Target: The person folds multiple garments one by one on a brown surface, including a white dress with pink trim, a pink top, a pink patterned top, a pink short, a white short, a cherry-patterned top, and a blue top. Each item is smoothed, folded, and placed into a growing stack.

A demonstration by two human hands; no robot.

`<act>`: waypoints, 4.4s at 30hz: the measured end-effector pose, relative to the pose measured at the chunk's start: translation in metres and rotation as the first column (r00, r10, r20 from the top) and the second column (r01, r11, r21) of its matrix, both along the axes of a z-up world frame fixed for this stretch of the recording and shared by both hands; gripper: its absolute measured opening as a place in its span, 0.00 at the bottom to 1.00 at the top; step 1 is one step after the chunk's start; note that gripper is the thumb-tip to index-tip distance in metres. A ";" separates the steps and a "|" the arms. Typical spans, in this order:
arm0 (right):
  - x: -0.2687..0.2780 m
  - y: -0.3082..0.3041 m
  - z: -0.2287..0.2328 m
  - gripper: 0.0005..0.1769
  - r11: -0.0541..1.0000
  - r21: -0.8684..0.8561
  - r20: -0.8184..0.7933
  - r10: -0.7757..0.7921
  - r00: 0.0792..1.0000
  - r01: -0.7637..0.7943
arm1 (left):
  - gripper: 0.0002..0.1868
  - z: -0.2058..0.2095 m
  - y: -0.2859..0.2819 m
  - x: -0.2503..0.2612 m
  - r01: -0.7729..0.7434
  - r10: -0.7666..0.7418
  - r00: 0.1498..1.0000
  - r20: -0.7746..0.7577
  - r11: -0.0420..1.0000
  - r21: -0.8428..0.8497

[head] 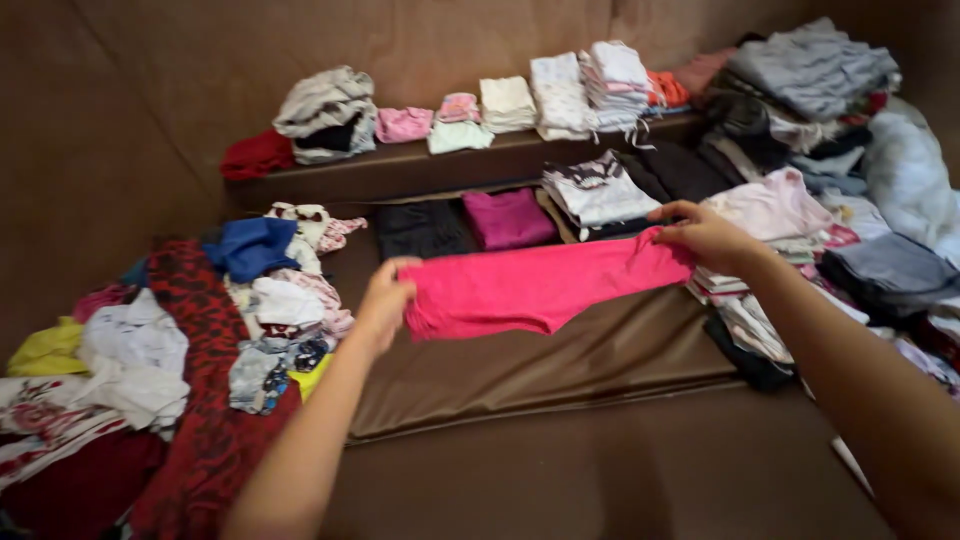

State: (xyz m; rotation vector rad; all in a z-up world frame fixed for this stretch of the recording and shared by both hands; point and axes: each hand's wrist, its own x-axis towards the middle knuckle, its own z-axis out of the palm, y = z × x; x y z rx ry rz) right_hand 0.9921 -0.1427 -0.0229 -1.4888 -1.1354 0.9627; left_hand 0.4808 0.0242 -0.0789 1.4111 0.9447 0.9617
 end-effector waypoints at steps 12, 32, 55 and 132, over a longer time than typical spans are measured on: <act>0.070 -0.045 -0.203 0.26 0.886 -0.391 0.502 -0.021 0.865 0.248 | 0.33 -0.157 -0.062 0.022 -0.200 0.199 0.602 -0.773 0.975 0.096; -0.033 -0.012 -0.213 0.22 0.830 -0.466 -0.045 -0.367 0.929 0.305 | 0.18 -0.190 -0.049 -0.005 -0.241 0.190 0.908 -0.372 0.966 -0.095; -0.241 0.009 -0.022 0.13 0.956 -0.012 -0.315 0.275 0.908 -0.294 | 0.26 -0.035 -0.089 0.097 0.347 -0.122 0.838 0.532 0.872 -0.346; -0.133 0.007 -0.169 0.36 0.852 -0.463 -0.171 -0.357 0.918 0.244 | 0.24 -0.108 -0.100 0.170 0.355 -0.367 0.930 -0.030 0.915 -0.191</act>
